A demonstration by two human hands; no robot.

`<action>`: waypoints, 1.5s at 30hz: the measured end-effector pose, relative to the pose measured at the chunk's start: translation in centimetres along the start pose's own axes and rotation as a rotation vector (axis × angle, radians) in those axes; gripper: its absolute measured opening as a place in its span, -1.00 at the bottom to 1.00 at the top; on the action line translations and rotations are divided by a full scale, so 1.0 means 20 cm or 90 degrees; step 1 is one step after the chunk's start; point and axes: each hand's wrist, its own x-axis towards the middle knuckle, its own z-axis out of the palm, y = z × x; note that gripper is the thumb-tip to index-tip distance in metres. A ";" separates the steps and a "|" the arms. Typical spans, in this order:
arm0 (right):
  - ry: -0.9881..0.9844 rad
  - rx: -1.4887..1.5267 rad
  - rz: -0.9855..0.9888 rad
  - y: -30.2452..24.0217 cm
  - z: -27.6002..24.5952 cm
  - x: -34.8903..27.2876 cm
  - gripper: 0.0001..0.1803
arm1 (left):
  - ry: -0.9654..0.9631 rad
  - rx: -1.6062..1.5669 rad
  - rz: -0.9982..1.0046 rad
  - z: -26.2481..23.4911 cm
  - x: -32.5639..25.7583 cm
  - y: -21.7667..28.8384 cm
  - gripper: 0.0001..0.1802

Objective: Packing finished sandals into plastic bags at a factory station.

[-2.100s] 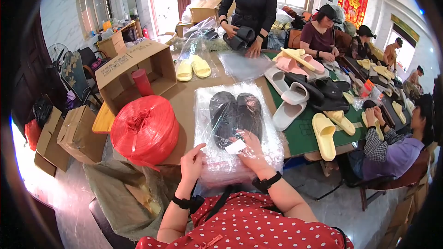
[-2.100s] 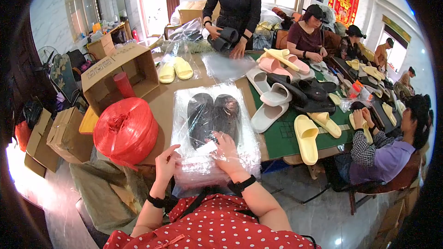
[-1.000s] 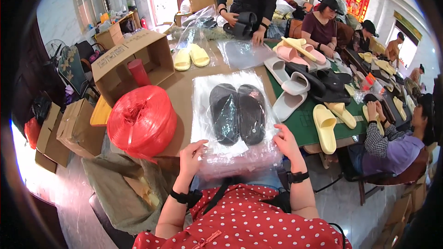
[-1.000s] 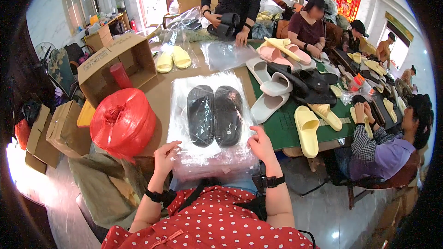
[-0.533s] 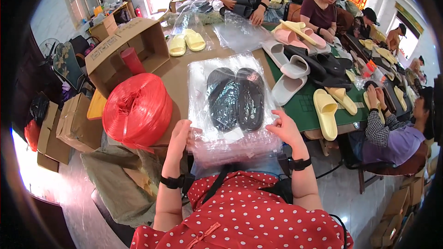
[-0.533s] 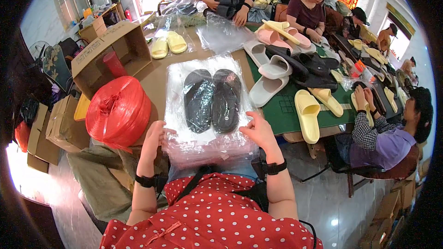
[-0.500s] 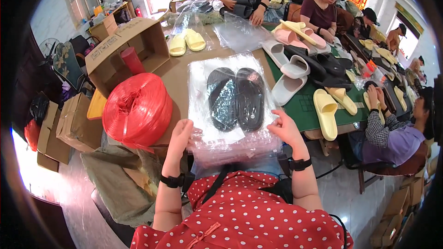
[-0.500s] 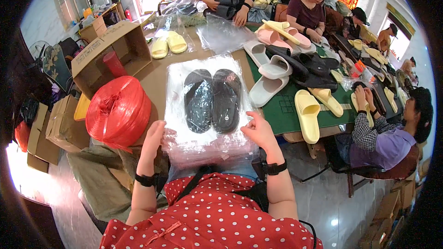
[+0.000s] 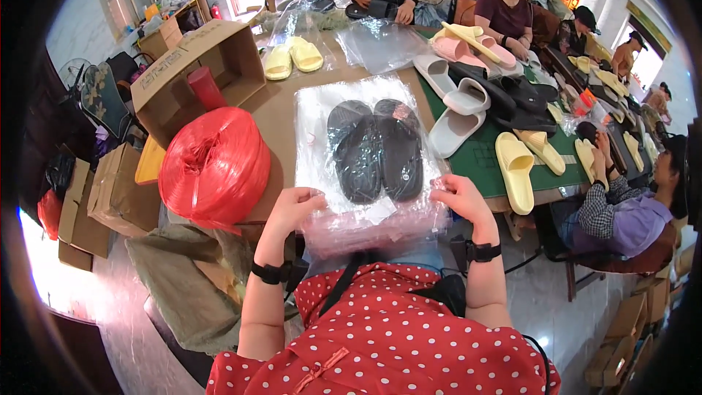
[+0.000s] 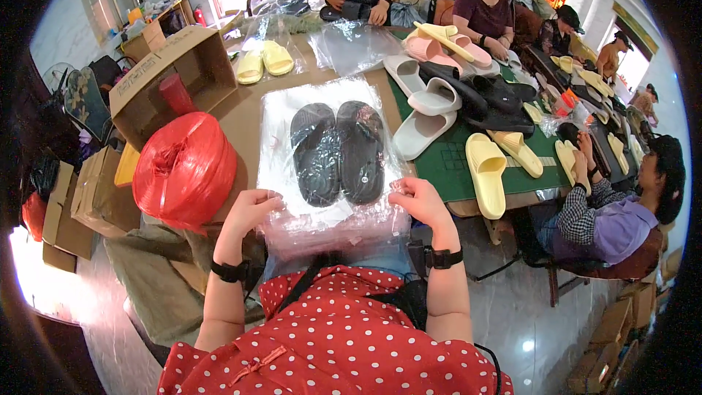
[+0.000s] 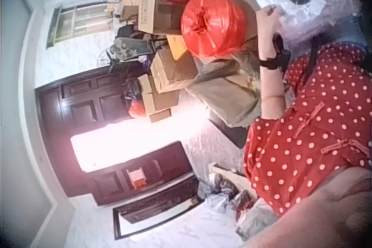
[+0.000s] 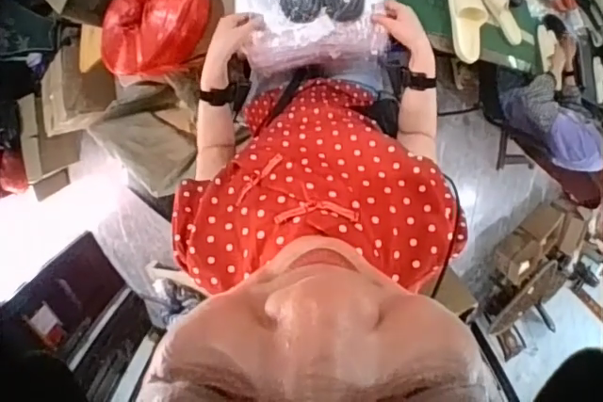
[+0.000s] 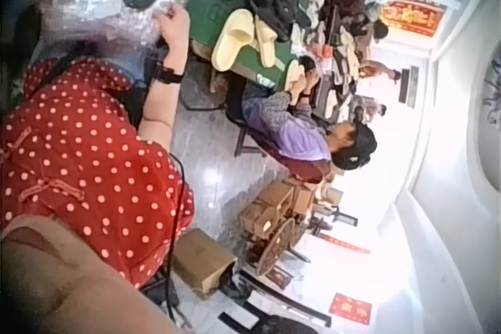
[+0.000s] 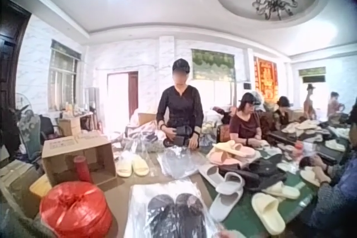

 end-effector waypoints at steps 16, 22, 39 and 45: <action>0.248 0.326 -0.158 -0.04 0.01 0.13 -0.87 | 0.105 -0.307 0.081 0.05 0.04 0.06 -0.82; 0.403 0.217 -0.289 -0.05 0.09 0.09 -0.93 | 0.189 -0.251 0.263 0.09 0.07 0.03 -0.86; 0.369 -0.222 -0.415 -0.29 0.23 0.01 -0.74 | 0.370 0.426 0.396 0.13 -0.06 0.18 -0.43; 0.251 -0.268 -0.463 -0.27 0.49 0.19 -0.52 | 0.272 0.549 0.444 0.39 0.16 0.07 -0.33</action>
